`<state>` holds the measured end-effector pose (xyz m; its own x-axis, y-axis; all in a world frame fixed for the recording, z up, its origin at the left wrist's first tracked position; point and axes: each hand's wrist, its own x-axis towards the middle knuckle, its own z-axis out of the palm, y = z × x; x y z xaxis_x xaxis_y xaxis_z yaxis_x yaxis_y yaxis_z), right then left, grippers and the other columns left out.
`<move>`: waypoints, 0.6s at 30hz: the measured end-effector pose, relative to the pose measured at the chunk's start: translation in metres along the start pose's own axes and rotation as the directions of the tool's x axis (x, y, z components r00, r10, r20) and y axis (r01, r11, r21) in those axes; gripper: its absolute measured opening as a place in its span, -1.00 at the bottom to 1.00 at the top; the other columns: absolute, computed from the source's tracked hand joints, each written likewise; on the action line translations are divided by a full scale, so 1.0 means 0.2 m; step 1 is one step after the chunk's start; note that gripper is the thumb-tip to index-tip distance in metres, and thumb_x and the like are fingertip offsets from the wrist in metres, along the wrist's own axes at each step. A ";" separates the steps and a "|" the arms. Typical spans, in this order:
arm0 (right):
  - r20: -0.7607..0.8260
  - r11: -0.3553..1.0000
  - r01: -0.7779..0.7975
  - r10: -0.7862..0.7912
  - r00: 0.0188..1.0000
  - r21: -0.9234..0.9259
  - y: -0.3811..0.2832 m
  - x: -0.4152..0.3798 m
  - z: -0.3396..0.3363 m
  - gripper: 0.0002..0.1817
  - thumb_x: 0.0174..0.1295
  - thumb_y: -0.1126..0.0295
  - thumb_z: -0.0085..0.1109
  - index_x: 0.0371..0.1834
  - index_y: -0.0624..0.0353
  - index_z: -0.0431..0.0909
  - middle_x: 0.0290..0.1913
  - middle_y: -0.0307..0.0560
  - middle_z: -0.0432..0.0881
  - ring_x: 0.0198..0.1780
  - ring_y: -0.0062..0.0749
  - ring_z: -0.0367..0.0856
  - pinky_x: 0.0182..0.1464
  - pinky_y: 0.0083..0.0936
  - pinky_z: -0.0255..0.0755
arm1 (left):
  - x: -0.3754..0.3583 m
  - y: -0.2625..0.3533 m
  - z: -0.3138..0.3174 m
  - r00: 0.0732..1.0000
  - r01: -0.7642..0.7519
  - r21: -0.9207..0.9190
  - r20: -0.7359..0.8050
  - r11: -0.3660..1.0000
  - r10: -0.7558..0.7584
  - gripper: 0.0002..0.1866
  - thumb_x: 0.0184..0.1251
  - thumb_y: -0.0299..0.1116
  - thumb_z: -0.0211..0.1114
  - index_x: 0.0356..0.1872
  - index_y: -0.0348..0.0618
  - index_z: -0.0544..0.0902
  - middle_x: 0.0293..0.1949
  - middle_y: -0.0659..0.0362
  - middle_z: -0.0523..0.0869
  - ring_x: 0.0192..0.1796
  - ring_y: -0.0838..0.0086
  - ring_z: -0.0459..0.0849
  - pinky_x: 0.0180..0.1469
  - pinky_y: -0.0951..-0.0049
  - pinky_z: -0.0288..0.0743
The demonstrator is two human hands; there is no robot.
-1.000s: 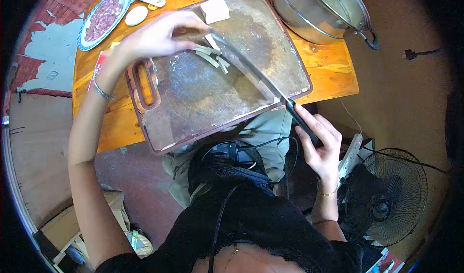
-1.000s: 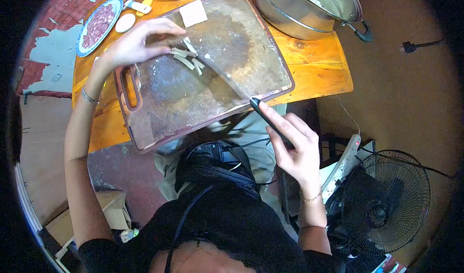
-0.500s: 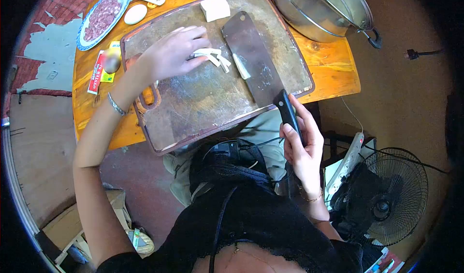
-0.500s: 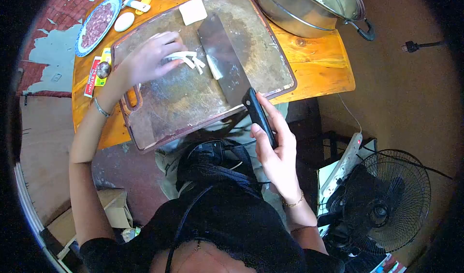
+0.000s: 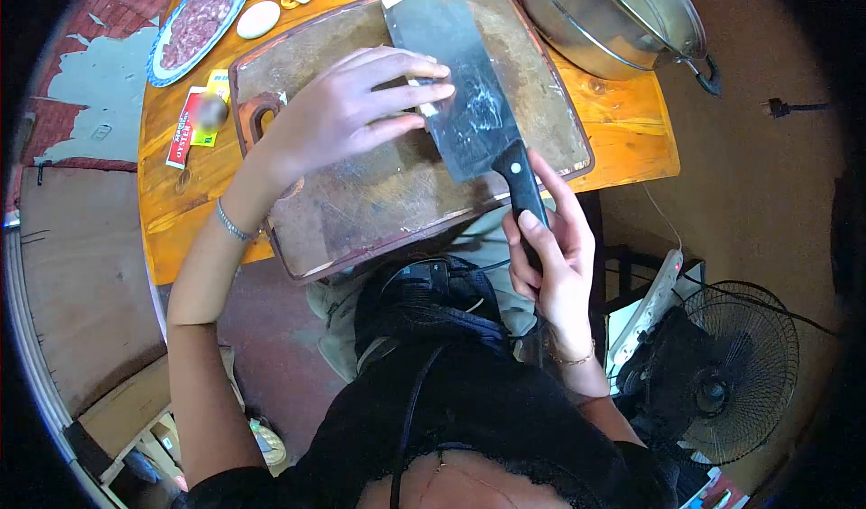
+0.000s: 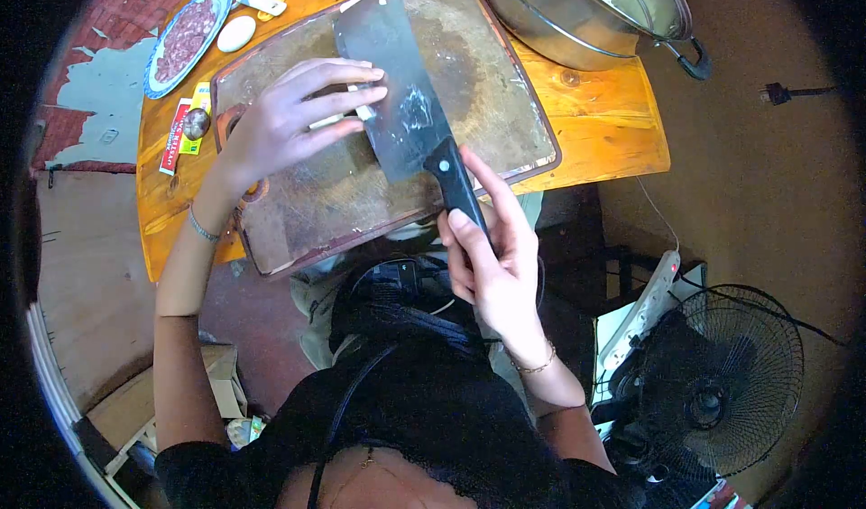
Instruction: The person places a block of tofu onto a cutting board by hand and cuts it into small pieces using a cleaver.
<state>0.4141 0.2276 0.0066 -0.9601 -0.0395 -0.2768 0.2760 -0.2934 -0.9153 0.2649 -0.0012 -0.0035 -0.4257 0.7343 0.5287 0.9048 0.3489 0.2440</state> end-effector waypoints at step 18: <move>-0.103 0.988 0.150 -0.147 0.984 0.030 0.00 0.07 -0.05 -0.40 0.34 0.58 -0.04 0.46 0.12 0.14 -0.41 -0.17 0.54 -0.74 -0.84 0.17 -0.76 -0.81 0.00 | -0.12 -0.15 0.03 0.881 0.463 -0.116 0.174 0.879 -0.441 -0.72 0.14 -0.40 0.38 -0.09 -0.17 0.69 -0.19 0.14 0.69 -0.21 0.34 0.66 -0.14 0.45 0.54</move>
<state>0.4004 0.2367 0.0006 -0.9804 0.1026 -0.1684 0.1269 -0.3249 -0.9372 0.2483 -0.0260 -0.0287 -0.7747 0.5942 0.2163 0.5987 0.5791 0.5534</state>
